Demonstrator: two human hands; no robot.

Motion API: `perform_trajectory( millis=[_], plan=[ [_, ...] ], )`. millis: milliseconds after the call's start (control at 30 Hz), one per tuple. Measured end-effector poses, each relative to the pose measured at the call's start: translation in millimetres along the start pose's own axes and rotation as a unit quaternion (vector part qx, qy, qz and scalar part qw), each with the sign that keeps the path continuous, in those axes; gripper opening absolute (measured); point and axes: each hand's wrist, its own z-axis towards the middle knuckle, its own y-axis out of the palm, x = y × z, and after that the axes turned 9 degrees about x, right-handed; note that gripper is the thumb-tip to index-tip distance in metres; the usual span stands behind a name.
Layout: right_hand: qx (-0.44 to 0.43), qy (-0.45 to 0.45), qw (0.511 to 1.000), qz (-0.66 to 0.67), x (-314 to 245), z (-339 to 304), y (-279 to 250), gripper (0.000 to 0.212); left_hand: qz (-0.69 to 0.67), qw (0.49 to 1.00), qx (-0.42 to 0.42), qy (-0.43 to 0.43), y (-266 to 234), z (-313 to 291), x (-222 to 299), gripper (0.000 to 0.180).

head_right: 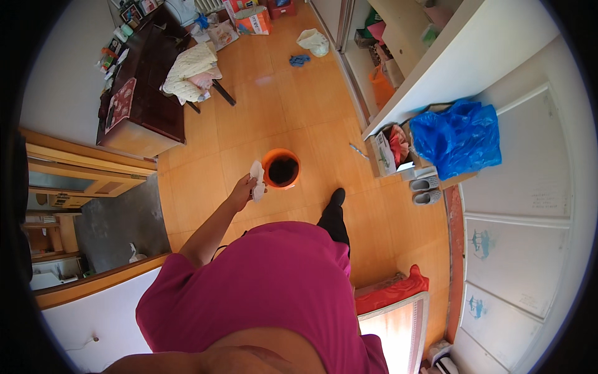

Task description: The person bundles a stack of hangers using a rubber band, moves items of clothing on a bed, and places a bagged item and other garments into a closet.

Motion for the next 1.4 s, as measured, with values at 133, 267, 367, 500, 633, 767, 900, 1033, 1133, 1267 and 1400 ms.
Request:
perform_trajectory(
  millis=[133,267,367,500,633,767,900,1033,1133,1267,1400],
  plan=[
    [-0.072,-0.145,0.958,-0.238,-64,120,-42,0.022,0.033,0.995,0.074,0.057,24,58,0,0.027],
    [0.008,-0.411,0.839,-0.356,-216,303,-110,0.029,-0.029,0.987,0.154,0.040,21,74,-3,0.025],
    [0.074,-0.356,0.929,-0.065,-371,383,-124,0.048,-0.028,0.972,0.234,-0.010,3,81,-19,0.023],
    [-0.010,-0.420,0.894,0.157,-566,440,-114,0.030,-0.073,0.935,0.327,-0.120,-50,92,-99,0.022],
    [-0.142,-0.391,0.896,0.155,-736,415,-76,0.031,-0.117,0.841,0.503,-0.164,-40,115,-75,0.015],
    [-0.187,-0.424,0.886,-0.028,-817,445,-36,0.027,-0.191,0.865,0.386,-0.256,-13,193,48,0.046],
    [-0.233,-0.359,0.903,-0.022,-936,442,-20,0.028,-0.190,0.924,0.301,-0.140,-33,301,158,0.026],
    [-0.198,-0.147,0.966,0.076,-1053,469,-2,0.027,-0.123,0.944,0.294,-0.085,10,359,345,0.030],
    [-0.197,-0.074,0.973,0.090,-1135,531,22,0.024,-0.094,0.937,0.326,-0.088,21,397,367,0.030],
    [-0.185,-0.078,0.979,0.045,-1228,638,74,0.030,-0.047,0.899,0.396,-0.183,29,416,335,0.034],
    [-0.178,-0.097,0.977,0.072,-1323,727,145,0.025,-0.142,0.838,0.432,-0.302,52,433,345,0.034]
  ],
)
